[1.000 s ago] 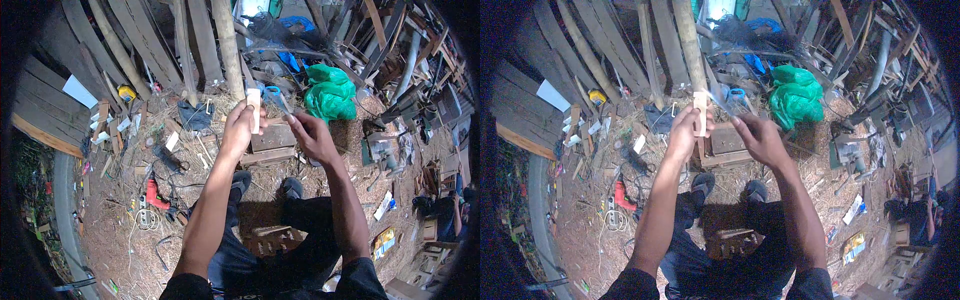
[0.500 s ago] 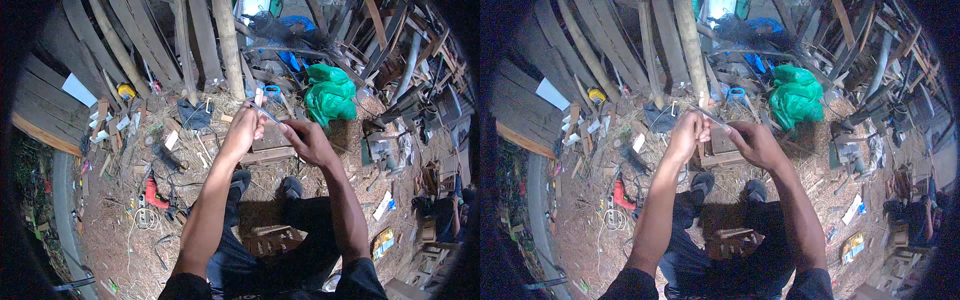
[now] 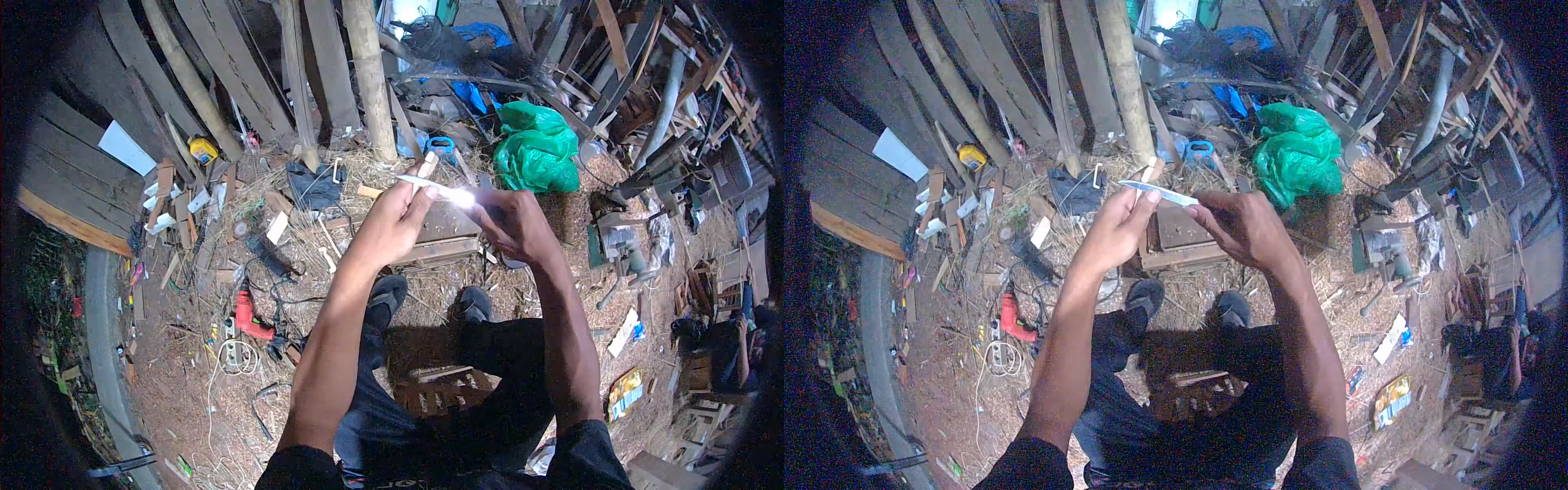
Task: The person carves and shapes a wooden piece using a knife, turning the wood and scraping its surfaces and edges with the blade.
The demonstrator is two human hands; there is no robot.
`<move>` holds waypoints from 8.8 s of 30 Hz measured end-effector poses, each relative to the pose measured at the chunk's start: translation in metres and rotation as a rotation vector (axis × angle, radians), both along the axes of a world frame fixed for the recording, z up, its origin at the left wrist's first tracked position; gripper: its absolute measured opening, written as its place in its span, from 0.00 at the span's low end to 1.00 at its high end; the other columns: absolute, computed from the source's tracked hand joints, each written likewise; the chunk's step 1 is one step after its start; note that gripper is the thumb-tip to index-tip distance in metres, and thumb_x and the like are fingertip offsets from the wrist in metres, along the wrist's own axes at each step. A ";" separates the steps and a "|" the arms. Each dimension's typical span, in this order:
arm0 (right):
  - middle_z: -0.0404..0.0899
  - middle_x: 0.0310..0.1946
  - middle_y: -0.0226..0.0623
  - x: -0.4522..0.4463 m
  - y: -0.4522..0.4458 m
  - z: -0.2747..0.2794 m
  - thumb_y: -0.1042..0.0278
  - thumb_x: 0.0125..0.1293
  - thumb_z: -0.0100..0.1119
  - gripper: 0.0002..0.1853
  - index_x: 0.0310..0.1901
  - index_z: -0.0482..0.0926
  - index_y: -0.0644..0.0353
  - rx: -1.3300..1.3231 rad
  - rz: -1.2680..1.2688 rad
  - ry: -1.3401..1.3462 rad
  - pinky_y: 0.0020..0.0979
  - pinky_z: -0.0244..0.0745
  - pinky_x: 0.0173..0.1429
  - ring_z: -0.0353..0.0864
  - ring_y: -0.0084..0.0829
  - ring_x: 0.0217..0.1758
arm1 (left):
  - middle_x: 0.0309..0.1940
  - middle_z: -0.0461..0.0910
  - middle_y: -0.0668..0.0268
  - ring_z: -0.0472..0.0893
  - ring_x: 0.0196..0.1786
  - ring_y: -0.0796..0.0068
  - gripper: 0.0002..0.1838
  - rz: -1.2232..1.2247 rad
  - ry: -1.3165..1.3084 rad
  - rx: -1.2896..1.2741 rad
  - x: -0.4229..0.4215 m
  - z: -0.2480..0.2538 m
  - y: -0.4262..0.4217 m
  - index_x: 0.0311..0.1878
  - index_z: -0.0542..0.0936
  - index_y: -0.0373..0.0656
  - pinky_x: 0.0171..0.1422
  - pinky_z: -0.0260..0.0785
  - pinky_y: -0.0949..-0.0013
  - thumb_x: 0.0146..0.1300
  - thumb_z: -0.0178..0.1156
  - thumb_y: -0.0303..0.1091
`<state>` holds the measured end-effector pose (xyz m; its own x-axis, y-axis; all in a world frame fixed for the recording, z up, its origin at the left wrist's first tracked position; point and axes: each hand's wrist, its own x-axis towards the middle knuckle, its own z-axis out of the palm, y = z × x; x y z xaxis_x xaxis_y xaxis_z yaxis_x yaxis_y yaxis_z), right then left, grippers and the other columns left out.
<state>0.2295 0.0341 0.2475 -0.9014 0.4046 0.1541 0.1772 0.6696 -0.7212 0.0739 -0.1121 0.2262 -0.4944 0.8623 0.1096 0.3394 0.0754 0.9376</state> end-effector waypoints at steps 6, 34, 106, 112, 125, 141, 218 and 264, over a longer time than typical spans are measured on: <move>0.76 0.19 0.50 0.000 -0.003 0.005 0.57 0.65 0.62 0.15 0.40 0.83 0.62 0.088 -0.073 0.041 0.39 0.71 0.28 0.75 0.46 0.19 | 0.25 0.75 0.55 0.70 0.27 0.74 0.18 0.065 0.163 0.009 0.004 0.007 0.000 0.51 0.76 0.31 0.35 0.67 0.66 0.71 0.54 0.40; 0.77 0.22 0.50 -0.002 0.002 -0.008 0.59 0.67 0.59 0.14 0.45 0.83 0.61 0.016 0.028 0.025 0.37 0.70 0.29 0.74 0.39 0.19 | 0.58 0.70 0.55 0.70 0.60 0.68 0.29 -0.173 0.207 0.010 -0.007 -0.011 -0.001 0.72 0.57 0.34 0.64 0.61 0.68 0.77 0.40 0.46; 0.69 0.23 0.28 -0.049 -0.032 -0.027 0.70 0.72 0.51 0.13 0.53 0.77 0.65 -0.403 -0.205 0.446 0.24 0.63 0.31 0.65 0.17 0.27 | 0.31 0.76 0.68 0.68 0.22 0.82 0.12 0.391 -0.688 0.468 -0.017 0.004 0.017 0.49 0.76 0.37 0.26 0.61 0.74 0.66 0.52 0.32; 0.74 0.28 0.46 -0.047 -0.038 -0.018 0.84 0.59 0.47 0.36 0.71 0.59 0.53 -0.075 -0.101 0.313 0.38 0.72 0.39 0.76 0.39 0.30 | 0.36 0.76 0.66 0.67 0.21 0.82 0.23 0.370 -0.697 0.451 -0.021 0.007 0.014 0.64 0.68 0.32 0.24 0.59 0.76 0.68 0.43 0.33; 0.77 0.38 0.57 -0.044 -0.061 -0.008 0.75 0.63 0.43 0.35 0.74 0.54 0.44 0.283 -0.014 -0.063 0.50 0.70 0.41 0.75 0.55 0.33 | 0.23 0.69 0.74 0.60 0.16 0.87 0.19 0.484 -0.668 0.328 -0.029 0.006 0.006 0.62 0.70 0.36 0.18 0.50 0.78 0.73 0.42 0.33; 0.77 0.33 0.57 -0.057 -0.072 -0.028 0.70 0.62 0.52 0.40 0.75 0.49 0.36 0.412 -0.064 -0.096 0.48 0.78 0.33 0.83 0.52 0.30 | 0.18 0.64 0.77 0.59 0.15 0.87 0.08 0.485 -0.799 0.322 -0.026 0.005 -0.002 0.42 0.75 0.44 0.17 0.49 0.78 0.71 0.46 0.33; 0.78 0.34 0.57 -0.060 -0.062 -0.041 0.71 0.61 0.51 0.35 0.71 0.59 0.44 0.304 -0.092 -0.107 0.52 0.76 0.40 0.82 0.56 0.35 | 0.17 0.63 0.75 0.61 0.15 0.84 0.12 0.473 -0.669 0.033 -0.019 -0.012 0.009 0.45 0.74 0.46 0.14 0.50 0.76 0.74 0.41 0.38; 0.79 0.29 0.61 -0.072 -0.042 -0.071 0.71 0.67 0.43 0.07 0.43 0.65 0.63 0.251 -0.174 -0.040 0.57 0.74 0.39 0.80 0.62 0.34 | 0.18 0.64 0.75 0.59 0.15 0.85 0.13 0.350 -0.691 -0.014 0.001 -0.017 0.023 0.34 0.72 0.47 0.15 0.47 0.76 0.73 0.40 0.36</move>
<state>0.1578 -0.0081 0.1767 -0.8295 0.5071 0.2343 0.3297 0.7831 -0.5273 0.0747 -0.0893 0.2096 -0.6907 0.6424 -0.3321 -0.3676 0.0836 0.9262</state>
